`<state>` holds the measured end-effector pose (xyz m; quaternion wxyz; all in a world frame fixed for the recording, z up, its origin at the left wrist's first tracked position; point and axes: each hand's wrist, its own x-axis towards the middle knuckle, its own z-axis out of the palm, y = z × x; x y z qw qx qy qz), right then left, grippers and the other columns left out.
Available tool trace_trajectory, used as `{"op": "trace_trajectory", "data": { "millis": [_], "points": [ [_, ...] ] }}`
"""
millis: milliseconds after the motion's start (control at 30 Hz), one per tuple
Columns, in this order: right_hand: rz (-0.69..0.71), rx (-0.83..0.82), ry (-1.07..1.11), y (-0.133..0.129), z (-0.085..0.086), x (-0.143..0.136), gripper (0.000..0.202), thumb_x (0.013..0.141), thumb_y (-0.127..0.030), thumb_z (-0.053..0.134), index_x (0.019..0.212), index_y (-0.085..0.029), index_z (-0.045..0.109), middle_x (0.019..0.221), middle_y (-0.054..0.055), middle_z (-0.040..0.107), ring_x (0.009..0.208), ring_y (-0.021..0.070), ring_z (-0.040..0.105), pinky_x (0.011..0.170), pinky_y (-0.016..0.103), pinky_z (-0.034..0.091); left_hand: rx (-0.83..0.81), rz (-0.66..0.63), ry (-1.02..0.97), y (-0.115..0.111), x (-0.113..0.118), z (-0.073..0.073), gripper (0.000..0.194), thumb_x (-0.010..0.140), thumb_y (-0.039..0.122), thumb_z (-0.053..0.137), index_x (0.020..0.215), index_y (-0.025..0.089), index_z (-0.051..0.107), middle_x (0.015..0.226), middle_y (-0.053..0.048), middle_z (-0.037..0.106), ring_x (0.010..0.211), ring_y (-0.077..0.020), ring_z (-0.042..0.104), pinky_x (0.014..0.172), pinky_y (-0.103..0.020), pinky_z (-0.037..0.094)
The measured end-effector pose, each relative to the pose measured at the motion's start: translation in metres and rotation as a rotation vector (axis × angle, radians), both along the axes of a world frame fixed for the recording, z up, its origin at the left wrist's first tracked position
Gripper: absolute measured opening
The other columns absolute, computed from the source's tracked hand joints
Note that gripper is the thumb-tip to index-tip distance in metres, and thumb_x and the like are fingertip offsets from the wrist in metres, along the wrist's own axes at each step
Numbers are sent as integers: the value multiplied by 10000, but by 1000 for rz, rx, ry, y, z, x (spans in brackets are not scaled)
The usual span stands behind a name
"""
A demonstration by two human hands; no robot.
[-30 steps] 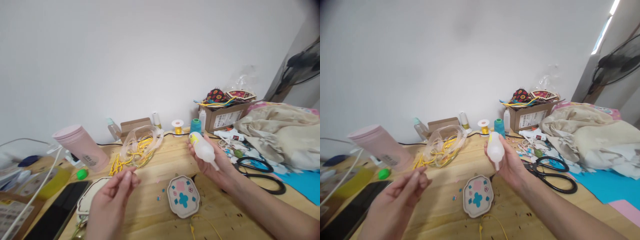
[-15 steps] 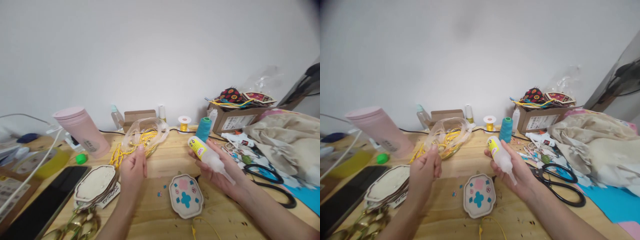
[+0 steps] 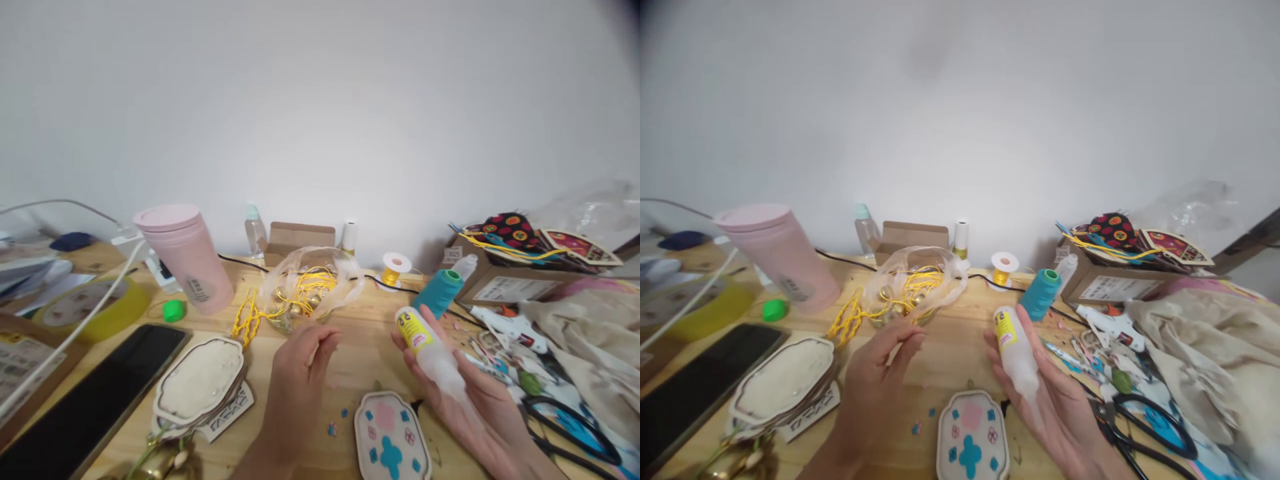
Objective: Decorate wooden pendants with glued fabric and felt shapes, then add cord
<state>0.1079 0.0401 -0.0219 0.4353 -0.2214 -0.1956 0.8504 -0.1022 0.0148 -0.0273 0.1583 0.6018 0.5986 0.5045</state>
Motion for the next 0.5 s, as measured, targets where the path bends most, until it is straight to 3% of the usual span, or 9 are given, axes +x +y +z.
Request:
{"op": "trace_trajectory", "data": {
  "millis": [100,233,367,500],
  "points": [
    [2,-68,47,0,-3,0,557,717,-314,618,1222,-366,390,1073,73,597,756,126,633,707,223,496,-64,1,22,0,-3,1,197,829,296,422,696,201,532,609,44,523,586,-104,497,554,-193,367],
    [23,-50,63,-2,-5,-5,391,752,-469,518,1072,-251,570,827,123,662,412,63,534,399,153,442,-114,37,34,-1,-3,1,268,840,320,363,635,192,478,534,46,460,511,-109,459,494,-202,329],
    [-34,-34,2,0,-6,-10,424,750,-478,515,1046,-180,574,756,130,678,347,70,506,328,151,399,-101,74,36,0,-3,0,338,848,328,307,547,200,394,486,44,427,476,-112,447,478,-211,315],
    [-80,-3,-71,5,-6,-10,447,791,-433,477,1140,-153,480,795,135,683,416,124,579,384,194,448,-113,5,35,2,-4,0,348,847,341,322,567,195,470,532,19,520,546,-130,521,529,-219,374]
  ]
}}
